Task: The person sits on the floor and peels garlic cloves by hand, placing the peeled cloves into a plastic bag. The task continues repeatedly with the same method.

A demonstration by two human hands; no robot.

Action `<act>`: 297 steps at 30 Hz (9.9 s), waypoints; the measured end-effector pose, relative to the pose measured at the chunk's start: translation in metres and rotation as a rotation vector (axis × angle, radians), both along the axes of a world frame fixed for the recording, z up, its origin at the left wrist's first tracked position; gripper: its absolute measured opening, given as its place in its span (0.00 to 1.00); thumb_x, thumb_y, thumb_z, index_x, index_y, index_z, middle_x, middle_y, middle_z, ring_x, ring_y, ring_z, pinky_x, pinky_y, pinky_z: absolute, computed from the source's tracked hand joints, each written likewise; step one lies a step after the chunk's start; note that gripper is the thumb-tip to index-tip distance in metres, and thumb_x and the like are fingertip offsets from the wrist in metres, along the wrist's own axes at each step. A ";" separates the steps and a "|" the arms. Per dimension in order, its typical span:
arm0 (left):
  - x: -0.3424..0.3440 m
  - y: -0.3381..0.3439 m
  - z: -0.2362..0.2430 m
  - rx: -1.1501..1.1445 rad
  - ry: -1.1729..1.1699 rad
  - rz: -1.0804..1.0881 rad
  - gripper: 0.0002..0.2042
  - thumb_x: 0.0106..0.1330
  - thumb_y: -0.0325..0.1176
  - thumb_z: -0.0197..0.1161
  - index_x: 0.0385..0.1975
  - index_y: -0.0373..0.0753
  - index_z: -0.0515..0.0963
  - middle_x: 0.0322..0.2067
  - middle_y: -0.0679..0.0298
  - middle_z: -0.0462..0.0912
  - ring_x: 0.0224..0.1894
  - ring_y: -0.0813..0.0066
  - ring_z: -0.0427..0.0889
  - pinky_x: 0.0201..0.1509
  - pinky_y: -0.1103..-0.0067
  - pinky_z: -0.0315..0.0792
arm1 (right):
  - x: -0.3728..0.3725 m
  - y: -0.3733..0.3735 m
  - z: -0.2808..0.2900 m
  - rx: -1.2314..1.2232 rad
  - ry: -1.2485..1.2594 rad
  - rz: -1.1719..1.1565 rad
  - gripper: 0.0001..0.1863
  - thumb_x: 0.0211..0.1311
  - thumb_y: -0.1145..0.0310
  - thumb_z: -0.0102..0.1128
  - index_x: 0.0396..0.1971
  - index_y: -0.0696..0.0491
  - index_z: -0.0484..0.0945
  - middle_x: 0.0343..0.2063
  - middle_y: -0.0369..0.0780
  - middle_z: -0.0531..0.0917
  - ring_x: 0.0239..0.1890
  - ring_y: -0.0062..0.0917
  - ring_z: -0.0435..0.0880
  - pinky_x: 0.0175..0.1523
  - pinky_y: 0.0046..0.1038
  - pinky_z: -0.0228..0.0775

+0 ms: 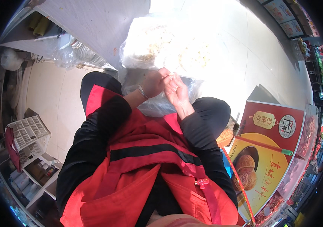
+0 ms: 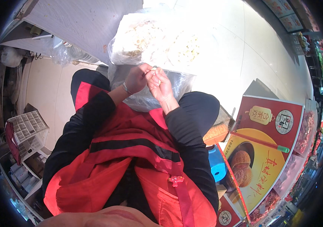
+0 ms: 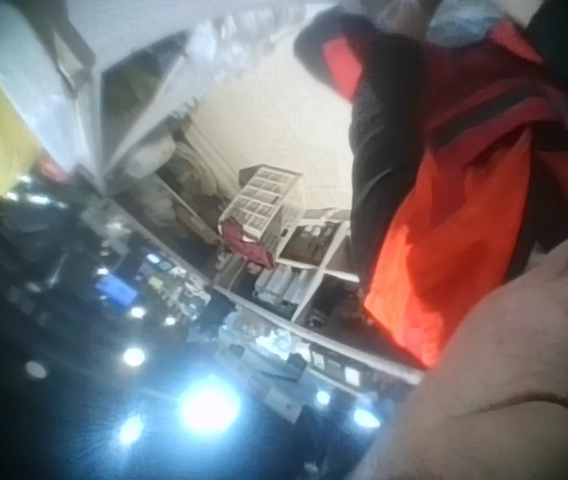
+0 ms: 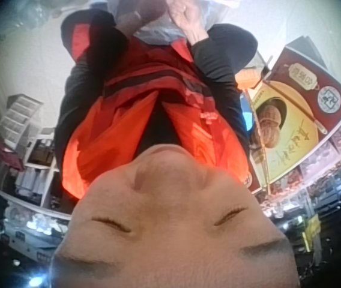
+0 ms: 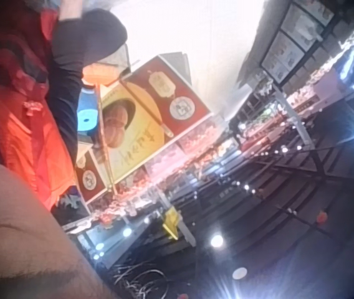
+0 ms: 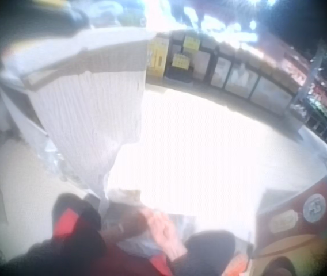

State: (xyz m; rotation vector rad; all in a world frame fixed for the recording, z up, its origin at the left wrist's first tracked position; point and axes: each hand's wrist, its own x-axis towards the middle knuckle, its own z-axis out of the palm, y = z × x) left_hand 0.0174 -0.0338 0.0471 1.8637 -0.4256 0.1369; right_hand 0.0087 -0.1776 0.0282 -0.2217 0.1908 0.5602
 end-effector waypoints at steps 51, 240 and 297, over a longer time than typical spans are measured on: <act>0.014 0.008 -0.013 -0.512 0.317 -0.206 0.07 0.62 0.21 0.59 0.39 0.31 0.77 0.34 0.64 0.81 0.36 0.82 0.79 0.44 0.84 0.72 | 0.009 -0.007 -0.001 -0.035 -0.099 0.094 0.10 0.67 0.67 0.49 0.39 0.60 0.70 0.17 0.34 0.68 0.15 0.15 0.62 0.19 0.17 0.56; 0.018 0.019 -0.016 -0.318 0.438 -0.131 0.07 0.60 0.25 0.60 0.37 0.31 0.79 0.28 0.64 0.83 0.29 0.81 0.80 0.37 0.84 0.74 | 0.008 -0.021 0.019 -0.759 -0.300 -0.067 0.03 0.67 0.73 0.51 0.35 0.56 0.71 0.24 0.38 0.78 0.15 0.11 0.62 0.20 0.14 0.52; 0.018 0.024 -0.009 -0.093 0.406 -0.250 0.08 0.57 0.25 0.64 0.36 0.35 0.80 0.30 0.69 0.82 0.32 0.87 0.78 0.38 0.86 0.72 | 0.010 -0.036 0.032 -1.190 -0.612 0.219 0.07 0.62 0.67 0.61 0.29 0.54 0.76 0.17 0.33 0.79 0.16 0.08 0.66 0.21 0.13 0.53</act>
